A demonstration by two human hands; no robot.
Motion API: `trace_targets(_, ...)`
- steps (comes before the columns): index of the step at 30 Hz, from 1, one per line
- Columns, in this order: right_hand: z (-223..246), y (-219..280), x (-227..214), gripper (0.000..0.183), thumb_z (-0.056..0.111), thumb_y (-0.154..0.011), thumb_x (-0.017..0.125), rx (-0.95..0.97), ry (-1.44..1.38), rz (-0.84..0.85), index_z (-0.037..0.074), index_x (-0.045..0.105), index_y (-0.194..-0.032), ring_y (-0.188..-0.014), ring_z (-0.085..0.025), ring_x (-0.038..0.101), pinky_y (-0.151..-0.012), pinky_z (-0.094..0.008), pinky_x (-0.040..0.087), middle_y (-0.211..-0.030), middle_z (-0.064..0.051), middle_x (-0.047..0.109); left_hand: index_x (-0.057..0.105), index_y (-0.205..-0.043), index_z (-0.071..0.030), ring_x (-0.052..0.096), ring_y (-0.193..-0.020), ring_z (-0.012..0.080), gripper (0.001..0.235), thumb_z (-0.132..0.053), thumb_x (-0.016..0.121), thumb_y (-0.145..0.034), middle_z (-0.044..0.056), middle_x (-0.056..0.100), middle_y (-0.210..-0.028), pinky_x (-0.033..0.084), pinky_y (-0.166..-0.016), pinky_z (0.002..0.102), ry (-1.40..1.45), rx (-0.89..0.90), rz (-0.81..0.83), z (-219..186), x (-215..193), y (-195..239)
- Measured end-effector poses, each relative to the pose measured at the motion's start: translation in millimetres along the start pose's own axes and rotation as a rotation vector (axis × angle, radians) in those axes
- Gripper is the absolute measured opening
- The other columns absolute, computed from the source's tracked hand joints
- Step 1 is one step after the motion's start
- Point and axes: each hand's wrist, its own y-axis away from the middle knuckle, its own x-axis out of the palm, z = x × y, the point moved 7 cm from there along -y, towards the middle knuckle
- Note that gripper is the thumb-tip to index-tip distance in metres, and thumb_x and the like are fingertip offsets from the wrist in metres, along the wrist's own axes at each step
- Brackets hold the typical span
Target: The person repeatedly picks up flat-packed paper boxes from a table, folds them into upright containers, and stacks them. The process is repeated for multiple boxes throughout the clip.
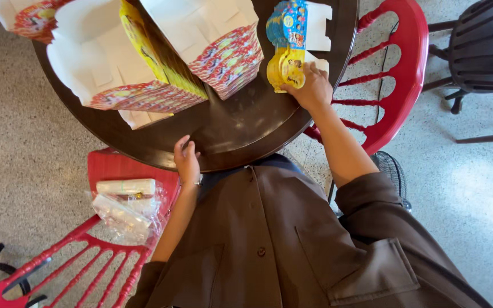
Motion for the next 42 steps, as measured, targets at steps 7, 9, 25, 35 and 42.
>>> trace_targets(7, -7, 0, -16, 0.09, 0.058, -0.063, 0.093, -0.073, -0.085, -0.039, 0.011, 0.063, -0.134, -0.128, -0.039, 0.053, -0.1, -0.046, 0.048, -0.143, -0.015, 0.059, 0.062, -0.129, -0.009, 0.064, -0.093, 0.0093, 0.028, -0.02, 0.064, -0.103, 0.002, 0.067, -0.114, 0.055, -0.075, 0.027, -0.046, 0.033, 0.119, -15, 70, 15)
trace_targets(9, -3, -1, -18, 0.092, 0.056, -0.063, 0.093, -0.073, -0.089, -0.014, 0.009, 0.062, -0.136, -0.128, -0.04, 0.053, -0.1, -0.046, 0.049, -0.142, -0.016, 0.059, 0.062, -0.129, -0.009, 0.065, -0.09, 0.0103, 0.027, -0.019, 0.065, -0.104, 0.004, 0.068, -0.109, 0.055, -0.073, 0.028, -0.054, 0.087, 0.145, -23, 88, 16)
trace_targets(25, -27, -19, -13, 0.042, 0.043, -0.085, 0.074, -0.274, -0.16, 0.127, 0.014, 0.076, -0.116, -0.086, -0.045, 0.069, -0.081, -0.052, 0.055, -0.095, -0.025, 0.072, 0.067, -0.122, -0.009, 0.067, -0.101, 0.0123, 0.028, -0.027, 0.064, -0.1, 0.001, 0.072, -0.116, 0.055, -0.075, 0.029, -0.13, 0.001, 0.412, -38, 149, 16)
trace_targets(35, -81, 75, -110, 0.024, 0.015, -0.107, 0.047, 0.063, -1.096, -0.164, -0.004, 0.061, -0.108, -0.08, -0.027, 0.076, -0.071, -0.044, 0.061, -0.093, -0.016, 0.074, 0.055, -0.136, -0.001, 0.068, -0.112, 0.0166, 0.044, -0.031, 0.062, -0.105, 0.011, 0.069, -0.125, 0.055, -0.095, 0.031, -0.019, 0.162, 0.762, -106, 221, 43)
trace_targets(42, -98, 127, -38, 0.026, 0.01, -0.109, 0.042, 0.126, -1.669, 0.234, -0.008, 0.052, -0.125, -0.093, -0.031, 0.075, -0.081, -0.047, 0.065, -0.113, -0.02, 0.068, 0.043, -0.147, -0.006, 0.069, -0.113, 0.0177, 0.049, -0.033, 0.047, -0.106, 0.005, 0.061, -0.131, 0.055, -0.09, 0.03, 0.157, 0.001, 0.904, -160, 256, 74)
